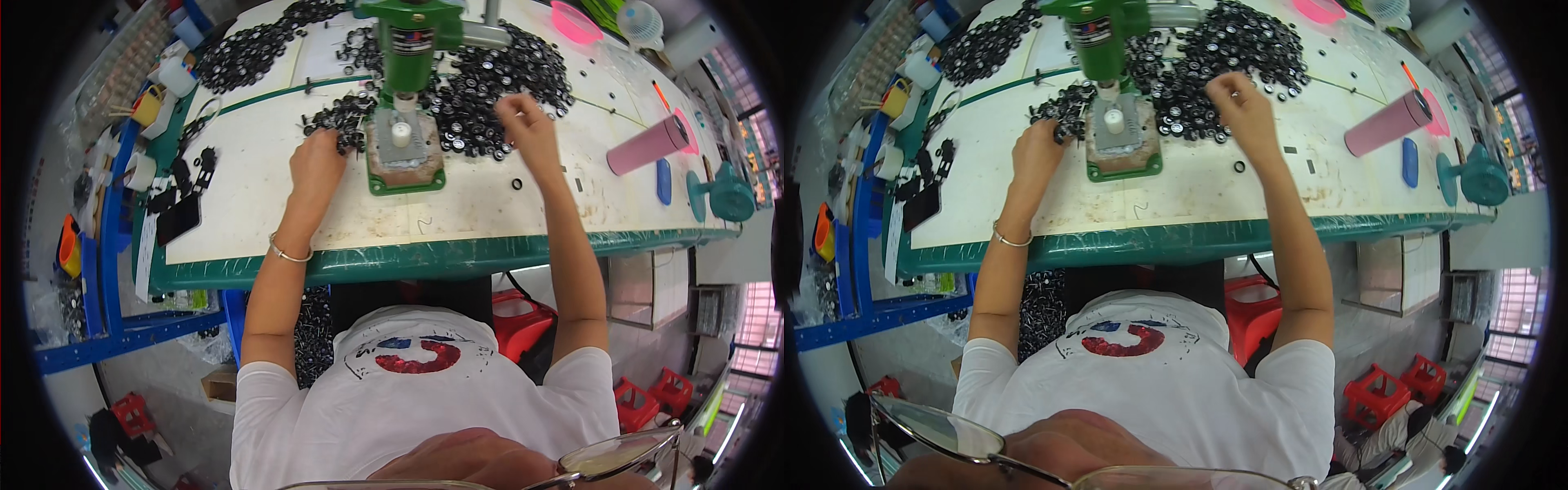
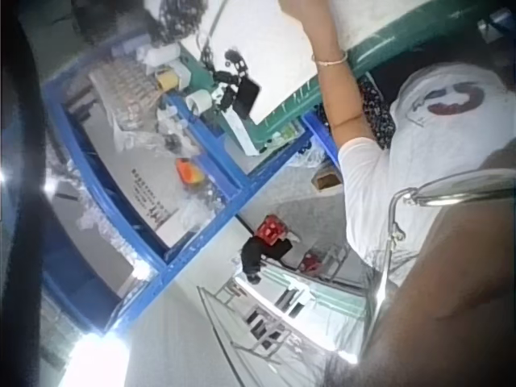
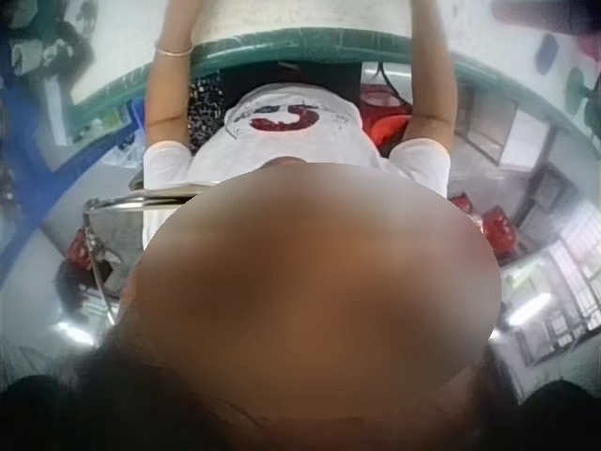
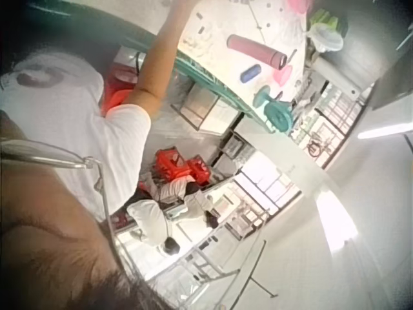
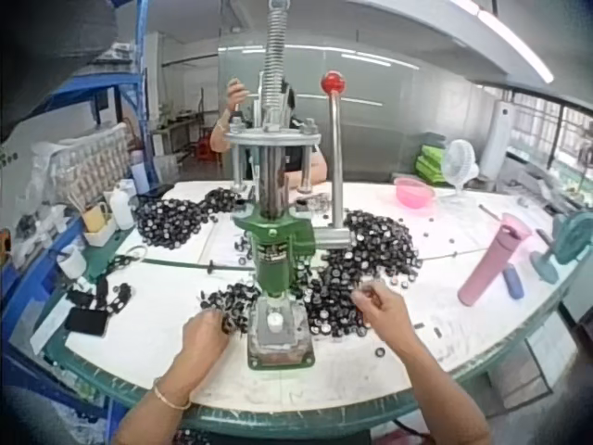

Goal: The person repeatedly places small black circular components onto a green press machine, operates the lever to press them, and then removes the finished items. The person handles the components one at a time, placing them into the press and then moving the completed pieces aside.

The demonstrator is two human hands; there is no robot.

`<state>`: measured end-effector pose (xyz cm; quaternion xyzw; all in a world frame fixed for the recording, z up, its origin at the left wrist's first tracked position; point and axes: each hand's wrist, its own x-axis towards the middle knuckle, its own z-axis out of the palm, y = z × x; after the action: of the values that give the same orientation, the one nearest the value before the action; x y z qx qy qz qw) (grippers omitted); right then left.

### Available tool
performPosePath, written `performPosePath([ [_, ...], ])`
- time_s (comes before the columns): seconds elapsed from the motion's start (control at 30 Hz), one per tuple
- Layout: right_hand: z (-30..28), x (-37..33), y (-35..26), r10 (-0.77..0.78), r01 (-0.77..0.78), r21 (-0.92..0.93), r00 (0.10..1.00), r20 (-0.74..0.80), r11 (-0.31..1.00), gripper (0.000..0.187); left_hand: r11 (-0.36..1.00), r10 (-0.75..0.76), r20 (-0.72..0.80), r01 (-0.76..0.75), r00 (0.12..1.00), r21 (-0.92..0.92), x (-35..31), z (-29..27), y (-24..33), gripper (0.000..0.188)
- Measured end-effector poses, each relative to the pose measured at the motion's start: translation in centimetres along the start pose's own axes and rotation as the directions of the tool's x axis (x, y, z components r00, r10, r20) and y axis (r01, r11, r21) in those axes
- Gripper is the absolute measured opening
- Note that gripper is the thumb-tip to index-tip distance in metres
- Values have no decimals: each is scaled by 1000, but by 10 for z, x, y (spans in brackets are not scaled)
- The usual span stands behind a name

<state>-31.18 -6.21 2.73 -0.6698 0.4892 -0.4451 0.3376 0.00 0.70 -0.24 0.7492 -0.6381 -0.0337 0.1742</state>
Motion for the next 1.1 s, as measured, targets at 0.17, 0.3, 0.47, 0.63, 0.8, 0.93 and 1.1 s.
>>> performPosePath([
  [0.17, 22, -44, 13, -182, 235, -413, 969, 165, 880, 18, 996, 33, -109, -41, 993, -74, 0, 5, -10, 23],
  [0.3, 38, -48, 18, -277, 333, -619, 942, 189, 711, 17, 840, -73, -62, 28, 995, -541, 2, 3, -14, 17],
  [0.47, 49, -41, 25, -288, 291, -626, 951, 109, 724, 18, 372, -97, 78, 108, 992, -922, -1, -1, 13, 11],
  [0.63, 50, -41, 14, -245, 246, -579, 966, 82, 777, 17, 144, -68, 122, 131, 990, -981, 9, 11, 35, 16],
  [0.8, 51, -38, 10, -181, 197, -523, 980, 81, 829, 16, 134, -103, 75, 89, 992, -987, 6, 22, 36, 16],
  [0.93, 55, -29, 6, -123, 122, -253, 992, 11, 960, 17, 179, -103, -35, -16, 994, -984, 3, 22, 33, 15],
  [1.1, 84, -17, -28, 122, -159, 179, 972, 202, 971, 22, 165, -83, -102, -87, 991, -982, 0, 22, 32, 15],
])
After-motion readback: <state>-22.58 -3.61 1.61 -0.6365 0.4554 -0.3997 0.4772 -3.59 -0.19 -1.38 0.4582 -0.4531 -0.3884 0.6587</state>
